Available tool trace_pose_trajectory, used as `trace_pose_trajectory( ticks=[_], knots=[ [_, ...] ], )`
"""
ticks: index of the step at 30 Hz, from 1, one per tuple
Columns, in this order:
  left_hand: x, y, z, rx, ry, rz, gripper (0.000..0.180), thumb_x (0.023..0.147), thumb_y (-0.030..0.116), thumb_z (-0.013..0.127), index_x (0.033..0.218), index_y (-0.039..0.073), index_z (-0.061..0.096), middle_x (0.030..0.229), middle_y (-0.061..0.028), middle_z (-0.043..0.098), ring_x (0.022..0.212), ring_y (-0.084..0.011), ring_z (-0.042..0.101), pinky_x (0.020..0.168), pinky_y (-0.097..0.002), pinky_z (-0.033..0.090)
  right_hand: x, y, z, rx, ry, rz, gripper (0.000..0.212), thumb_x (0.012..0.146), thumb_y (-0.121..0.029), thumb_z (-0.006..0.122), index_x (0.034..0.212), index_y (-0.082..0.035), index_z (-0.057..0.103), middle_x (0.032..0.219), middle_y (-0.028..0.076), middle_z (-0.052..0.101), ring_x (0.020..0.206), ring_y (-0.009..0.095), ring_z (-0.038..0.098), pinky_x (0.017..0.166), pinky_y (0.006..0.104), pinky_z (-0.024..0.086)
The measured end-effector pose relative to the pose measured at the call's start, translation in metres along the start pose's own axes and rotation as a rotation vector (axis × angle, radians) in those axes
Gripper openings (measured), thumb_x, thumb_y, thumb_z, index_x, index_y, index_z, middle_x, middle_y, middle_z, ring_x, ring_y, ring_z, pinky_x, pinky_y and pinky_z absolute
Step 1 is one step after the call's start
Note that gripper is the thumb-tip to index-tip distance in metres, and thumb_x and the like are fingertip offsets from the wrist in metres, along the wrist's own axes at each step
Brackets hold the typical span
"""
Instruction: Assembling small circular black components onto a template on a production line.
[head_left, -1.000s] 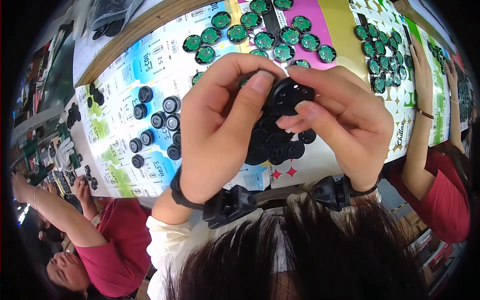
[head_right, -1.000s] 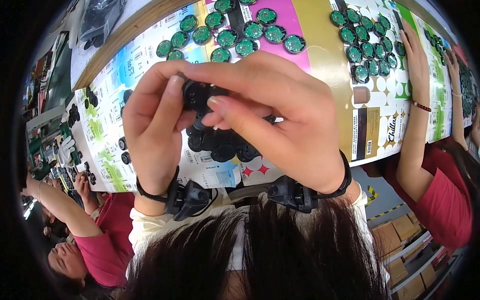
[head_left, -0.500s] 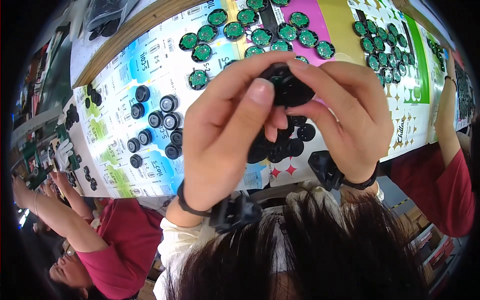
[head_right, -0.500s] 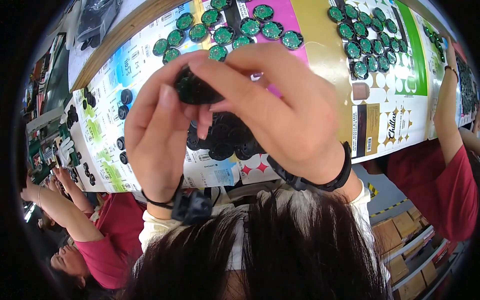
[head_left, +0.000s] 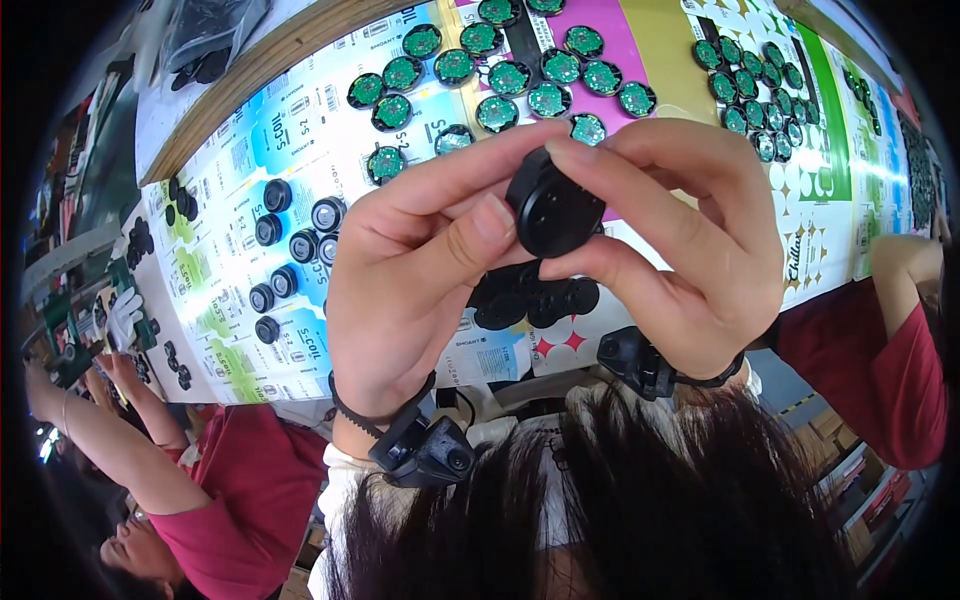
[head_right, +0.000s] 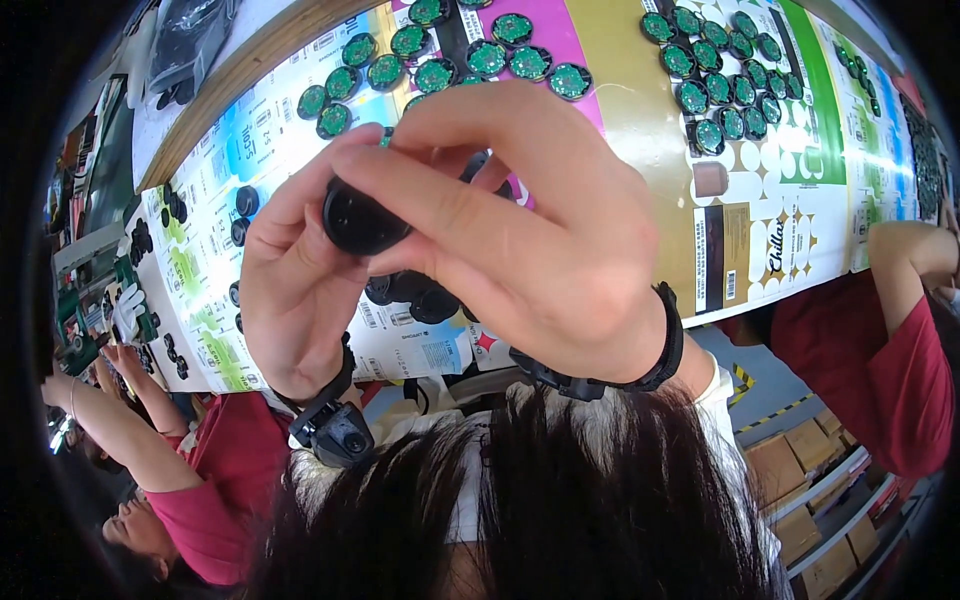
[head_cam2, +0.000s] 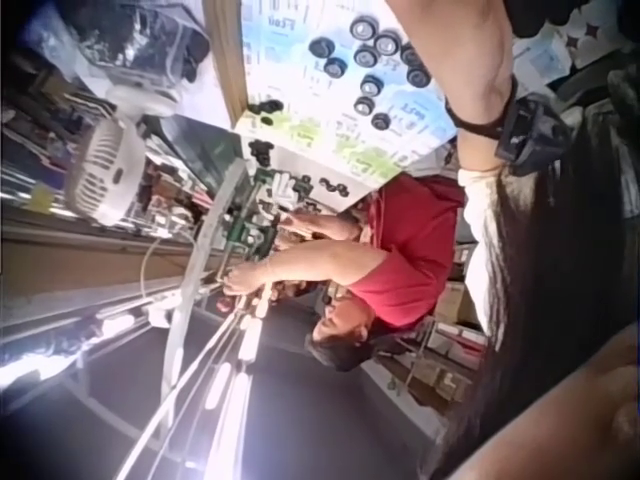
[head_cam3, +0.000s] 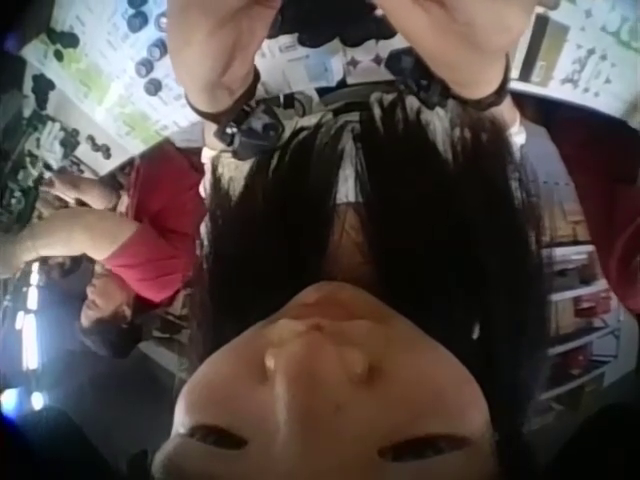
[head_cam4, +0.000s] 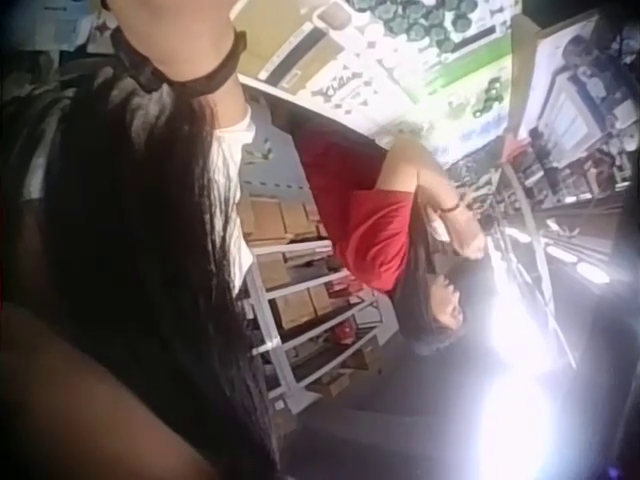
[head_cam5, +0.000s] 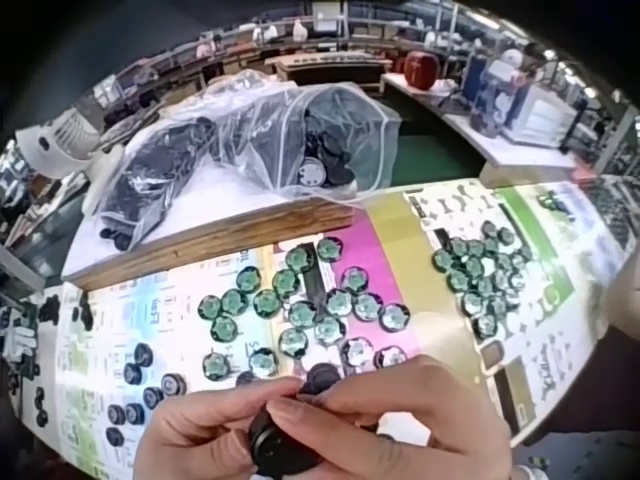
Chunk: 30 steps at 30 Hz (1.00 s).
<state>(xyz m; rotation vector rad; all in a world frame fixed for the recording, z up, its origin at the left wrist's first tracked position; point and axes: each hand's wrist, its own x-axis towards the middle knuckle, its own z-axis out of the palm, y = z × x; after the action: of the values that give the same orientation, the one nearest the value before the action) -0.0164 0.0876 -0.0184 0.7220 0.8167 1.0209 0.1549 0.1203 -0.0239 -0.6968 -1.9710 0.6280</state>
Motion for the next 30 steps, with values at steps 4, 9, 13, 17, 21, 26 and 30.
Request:
trace_pose_trajectory(
  ticks=[4, 9, 13, 17, 21, 26, 30],
  knots=[
    [0.0, -0.001, 0.003, 0.018, 0.014, 0.039, 0.049, 0.082, 0.02, 0.052, 0.12, -0.007, 0.036, 0.117, -0.0169, 0.046, 0.108, -0.0261, 0.046, 0.093, -0.0399, 0.036, 0.001, -0.002, -0.002, -0.034, -0.008, 0.008, 0.048, 0.055, -0.008, 0.072, 0.1, 0.0, 0.059, 0.093, 0.01, 0.049, 0.076, 0.016, 0.05, 0.06, 0.0227, 0.043],
    [-0.001, -0.001, 0.002, 0.003, -0.002, 0.051, 0.048, 0.083, 0.02, 0.051, 0.12, -0.007, 0.036, 0.118, -0.0169, 0.045, 0.108, -0.0263, 0.046, 0.093, -0.0398, 0.036, 0.001, -0.002, -0.002, -0.04, -0.009, 0.01, 0.047, 0.056, -0.008, 0.071, 0.101, 0.0, 0.059, 0.093, 0.01, 0.05, 0.077, 0.016, 0.05, 0.06, 0.0229, 0.043],
    [-0.003, -0.001, 0.003, 0.042, 0.026, 0.069, 0.046, 0.084, 0.019, 0.05, 0.119, -0.007, 0.037, 0.117, -0.0175, 0.046, 0.108, -0.0259, 0.047, 0.092, -0.0388, 0.037, 0.0, 0.0, 0.001, -0.038, -0.008, -0.01, 0.046, 0.057, -0.007, 0.071, 0.101, 0.0, 0.059, 0.092, 0.01, 0.051, 0.077, 0.016, 0.05, 0.06, 0.0234, 0.043],
    [-0.006, -0.005, 0.016, 0.166, 0.123, 0.152, 0.036, 0.085, 0.011, 0.046, 0.115, -0.008, 0.041, 0.111, -0.0174, 0.05, 0.102, -0.0235, 0.05, 0.087, -0.0347, 0.04, -0.004, 0.006, 0.003, -0.092, -0.009, -0.061, 0.044, 0.059, -0.005, 0.069, 0.101, 0.001, 0.058, 0.092, 0.011, 0.052, 0.078, 0.016, 0.052, 0.062, 0.0234, 0.044],
    [-0.007, -0.012, 0.019, 0.481, 0.271, 0.314, 0.026, 0.085, 0.003, 0.042, 0.107, -0.009, 0.047, 0.102, -0.0153, 0.055, 0.091, -0.0191, 0.054, 0.08, -0.0294, 0.044, -0.005, 0.008, 0.013, -0.065, -0.011, -0.034, 0.043, 0.062, -0.002, 0.066, 0.103, 0.002, 0.056, 0.095, 0.013, 0.054, 0.081, 0.018, 0.054, 0.065, 0.0237, 0.045],
    [0.001, -0.015, 0.013, 0.768, 0.246, 0.478, 0.019, 0.084, 0.0, 0.041, 0.098, -0.009, 0.049, 0.092, -0.0125, 0.056, 0.078, -0.0146, 0.054, 0.073, -0.0237, 0.044, -0.005, 0.001, 0.02, 0.388, -0.044, 0.457, 0.034, 0.07, 0.001, 0.06, 0.103, 0.004, 0.054, 0.096, 0.015, 0.056, 0.085, 0.021, 0.057, 0.07, 0.0256, 0.046],
    [0.008, -0.01, 0.01, 0.816, 0.227, 0.471, 0.02, 0.084, 0.0, 0.041, 0.101, -0.007, 0.05, 0.091, -0.0104, 0.057, 0.074, -0.0118, 0.054, 0.07, -0.0203, 0.043, -0.003, 0.0, 0.026, 0.622, 0.019, 0.648, 0.03, 0.074, 0.004, 0.056, 0.103, 0.004, 0.053, 0.093, 0.014, 0.058, 0.084, 0.018, 0.058, 0.071, 0.0254, 0.046]
  ],
)
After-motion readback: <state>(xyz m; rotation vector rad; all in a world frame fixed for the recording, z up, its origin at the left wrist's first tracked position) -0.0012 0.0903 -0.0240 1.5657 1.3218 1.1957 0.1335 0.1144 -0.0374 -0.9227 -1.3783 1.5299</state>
